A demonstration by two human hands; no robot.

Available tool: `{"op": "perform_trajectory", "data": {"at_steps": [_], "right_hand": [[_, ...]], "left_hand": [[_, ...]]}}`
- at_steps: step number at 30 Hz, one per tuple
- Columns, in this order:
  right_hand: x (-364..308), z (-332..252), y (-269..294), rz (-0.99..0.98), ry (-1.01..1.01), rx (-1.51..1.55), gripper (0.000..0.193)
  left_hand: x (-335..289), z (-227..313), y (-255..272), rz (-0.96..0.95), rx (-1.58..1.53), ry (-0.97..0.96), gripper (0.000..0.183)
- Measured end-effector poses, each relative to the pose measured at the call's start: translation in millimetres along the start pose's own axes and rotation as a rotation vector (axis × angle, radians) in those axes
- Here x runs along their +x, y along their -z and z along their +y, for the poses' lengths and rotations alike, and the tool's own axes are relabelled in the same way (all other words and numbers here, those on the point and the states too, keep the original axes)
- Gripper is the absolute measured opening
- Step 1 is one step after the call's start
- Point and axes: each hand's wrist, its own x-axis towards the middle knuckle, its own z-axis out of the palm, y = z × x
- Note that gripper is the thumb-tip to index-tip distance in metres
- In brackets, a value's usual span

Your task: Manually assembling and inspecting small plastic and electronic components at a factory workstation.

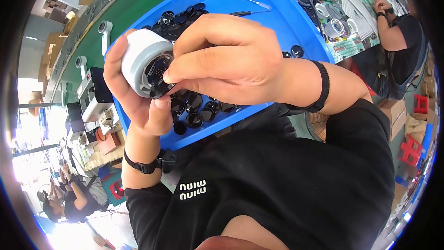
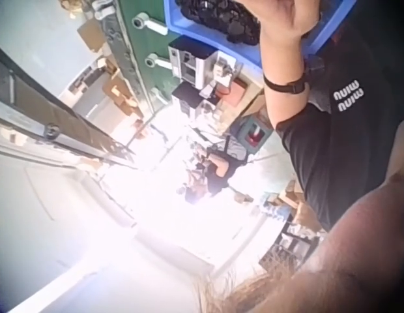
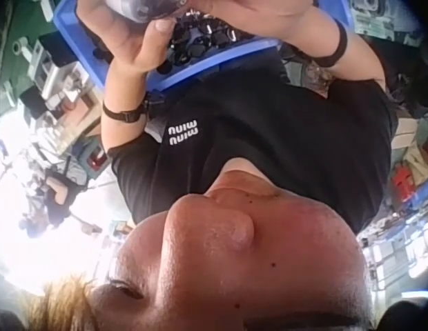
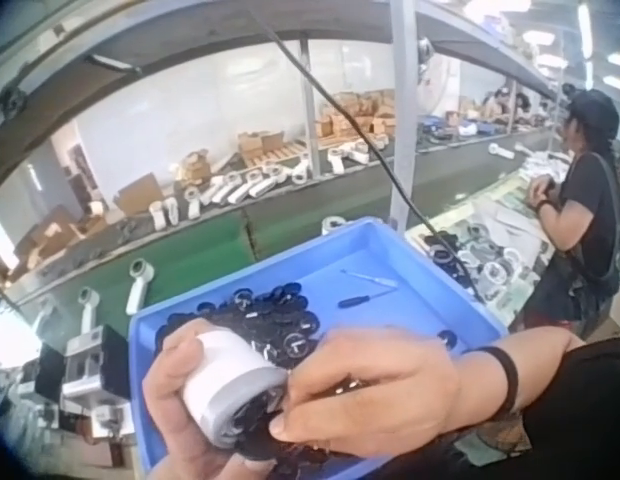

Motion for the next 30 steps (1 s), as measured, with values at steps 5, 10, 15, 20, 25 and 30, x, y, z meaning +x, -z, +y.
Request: {"op": "perform_trajectory", "data": {"at_steps": [5,10,15,20,25,30], "right_hand": [[0,0,1,-0.022,0.001,0.004,0.023],[0,-2,-1,-0.017,-0.003,0.010,0.024],[-1,-2,0,-0.019,-0.021,0.023,0.024],[2,0,1,-0.015,0.003,-0.007,0.024],[3,0,1,-0.009,0.000,-0.063,0.024],[5,-1,0,-0.003,0.020,-0.049,0.025]], "left_hand": [[3,-3,1,-0.016,0.040,-0.073,0.088],[7,-6,6,-0.034,0.077,-0.118,0.085],[7,-8,3,-0.028,0.061,-0.153,0.084],[8,-8,3,-0.028,0.069,-0.136,0.084],[7,-9,3,-0.016,0.084,-0.127,0.084],[13,-8,7,-0.056,0.185,-0.232,0.079]]}}
